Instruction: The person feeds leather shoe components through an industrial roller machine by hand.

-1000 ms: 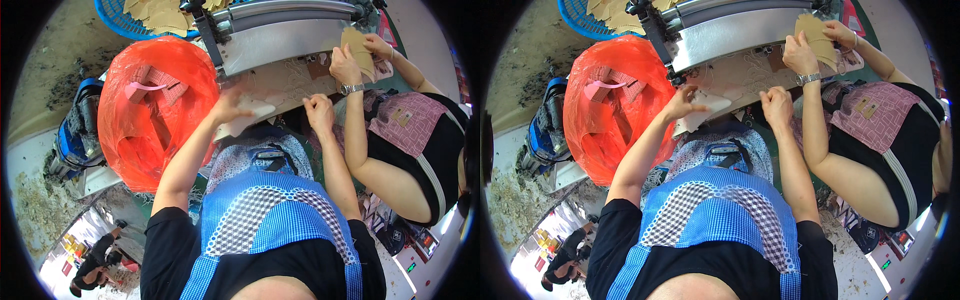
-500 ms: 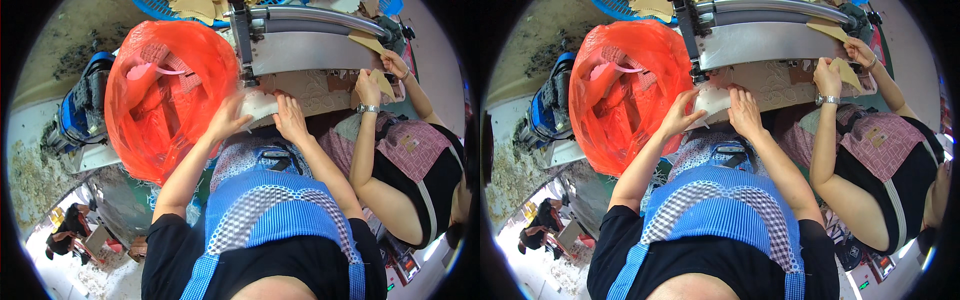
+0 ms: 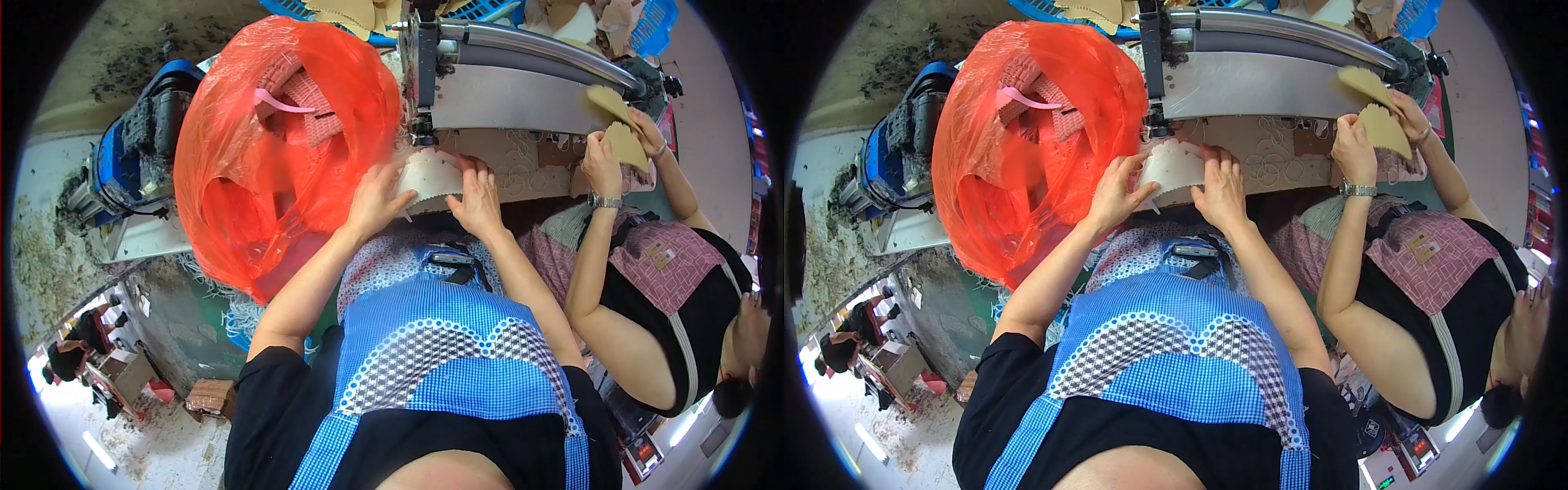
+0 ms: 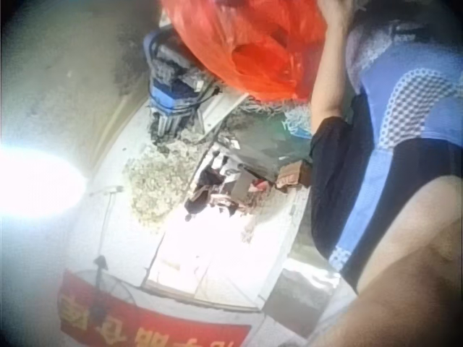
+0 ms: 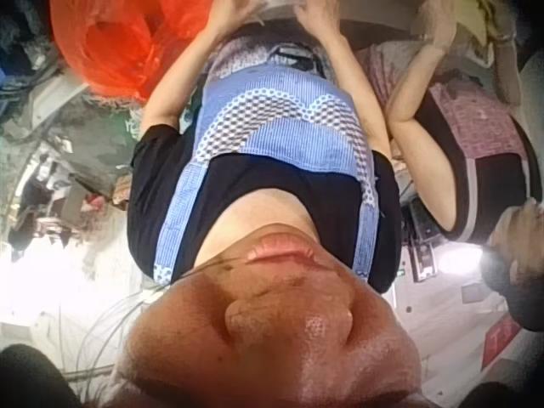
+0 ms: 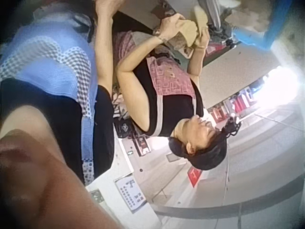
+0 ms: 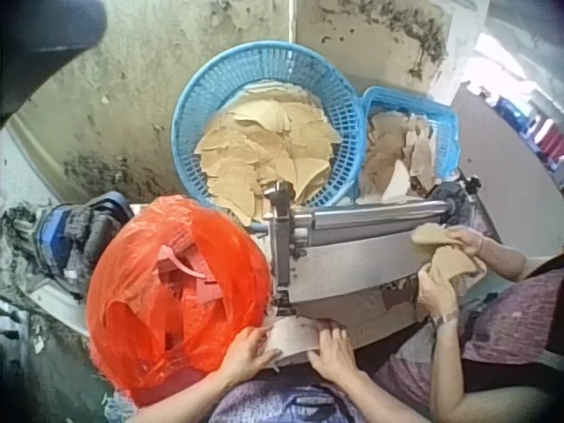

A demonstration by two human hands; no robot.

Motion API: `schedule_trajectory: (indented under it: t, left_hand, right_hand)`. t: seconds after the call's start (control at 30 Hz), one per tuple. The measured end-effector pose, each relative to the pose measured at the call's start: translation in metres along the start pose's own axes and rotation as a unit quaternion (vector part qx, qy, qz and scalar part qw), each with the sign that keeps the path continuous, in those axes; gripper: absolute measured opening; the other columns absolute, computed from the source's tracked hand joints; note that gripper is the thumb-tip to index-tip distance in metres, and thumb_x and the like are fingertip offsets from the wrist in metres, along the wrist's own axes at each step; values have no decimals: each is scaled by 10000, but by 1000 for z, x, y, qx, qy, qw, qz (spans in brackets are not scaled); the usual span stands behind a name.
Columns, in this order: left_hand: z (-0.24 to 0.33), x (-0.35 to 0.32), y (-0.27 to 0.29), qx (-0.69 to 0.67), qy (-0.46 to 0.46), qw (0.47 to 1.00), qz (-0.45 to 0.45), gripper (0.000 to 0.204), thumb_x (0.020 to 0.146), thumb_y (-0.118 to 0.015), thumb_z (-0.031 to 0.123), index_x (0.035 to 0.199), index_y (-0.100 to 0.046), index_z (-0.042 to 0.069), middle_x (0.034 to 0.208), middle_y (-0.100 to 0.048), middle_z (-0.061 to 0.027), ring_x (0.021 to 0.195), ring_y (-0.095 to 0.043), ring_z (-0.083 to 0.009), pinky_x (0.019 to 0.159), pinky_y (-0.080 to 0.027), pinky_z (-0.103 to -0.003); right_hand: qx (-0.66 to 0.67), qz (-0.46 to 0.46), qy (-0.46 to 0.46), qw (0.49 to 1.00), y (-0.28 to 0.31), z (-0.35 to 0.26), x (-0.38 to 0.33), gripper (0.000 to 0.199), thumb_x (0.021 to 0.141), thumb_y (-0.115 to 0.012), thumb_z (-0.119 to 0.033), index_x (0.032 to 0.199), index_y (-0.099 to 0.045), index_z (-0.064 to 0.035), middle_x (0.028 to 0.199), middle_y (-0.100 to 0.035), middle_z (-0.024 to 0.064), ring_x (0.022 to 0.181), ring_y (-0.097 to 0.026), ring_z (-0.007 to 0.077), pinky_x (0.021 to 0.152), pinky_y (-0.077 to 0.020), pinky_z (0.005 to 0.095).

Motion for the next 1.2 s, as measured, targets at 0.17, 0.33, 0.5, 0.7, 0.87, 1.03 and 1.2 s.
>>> schedule_trajectory:
  t: [0.17, 0.33, 0.5, 0.7, 0.87, 1.03, 1.2]
  left_hand:
    - [-5, -1, -6, 1, 21, 1000, -2, 567, 829, -747, 314, 1276, -546, 29, 1062, -577, -153, 947, -612, -277, 818, -511, -365]
    - [0, -1, -5, 31, 1, 999, 18, 561, 804, -769, 262, 1263, -552, 26, 1056, -575, -145, 924, -610, -255, 801, -513, -351]
    - [7, -6, -9, -49, 57, 997, 34, 549, 721, -795, 160, 1200, -568, 17, 1079, -573, -160, 954, -605, -303, 812, -506, -397]
    - [5, -23, -2, -92, 78, 993, 18, 423, 743, -810, 218, 1042, -605, 1, 933, -606, -116, 857, -615, -213, 775, -508, -338]
    - [61, -51, 22, -104, -99, 973, 180, 412, 750, -768, 335, 986, -577, 57, 877, -574, -142, 832, -579, -325, 710, -478, -416]
    - [96, -60, 43, -377, -18, 922, 80, 470, 694, -833, 366, 863, -539, 40, 837, -522, -75, 819, -550, -210, 704, -432, -359]
    - [83, -91, 65, -504, 2, 858, 103, 467, 802, -781, 385, 1053, -664, 9, 817, -655, -21, 759, -612, -106, 641, -496, -284]
  right_hand:
    - [-5, -60, 1, 998, 5, 0, 21, 571, 715, -731, -162, 1225, -532, 0, 1254, -513, 208, 1147, -497, 415, 965, -429, 487]
    - [-56, -106, -43, 992, 14, -8, 22, 534, 705, -733, -152, 1177, -536, 4, 1158, -549, 214, 1074, -537, 406, 917, -454, 479]
    - [19, 4, -6, 1000, 17, -13, 8, 521, 722, -717, -106, 1172, -479, 4, 1059, -572, 220, 1004, -564, 399, 869, -465, 473]
    - [275, -97, 8, 956, 27, -3, 5, 554, 799, -742, -172, 1258, -481, -3, 1141, -614, 177, 1053, -614, 283, 898, -485, 361]
    - [257, -91, -18, 962, 41, -22, 12, 379, 1037, -444, -286, 1135, -606, 42, 1068, -660, 136, 1012, -615, 192, 869, -491, 345]
    - [775, -337, -104, 525, 28, -48, 15, 608, 985, -376, -499, 1422, -437, -81, 1332, -523, 144, 1200, -532, 309, 998, -449, 446]
    - [723, -353, -193, 561, 16, -83, 18, 605, 951, -486, -547, 1297, -521, -53, 1164, -618, 82, 1016, -618, 216, 746, -516, 360]
Point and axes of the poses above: each hand's wrist, its own x-axis towards the middle knuckle, its own y-axis out of the back of the hand, z = x × y, the point moved 2 cm from there along x, towards the middle knuckle
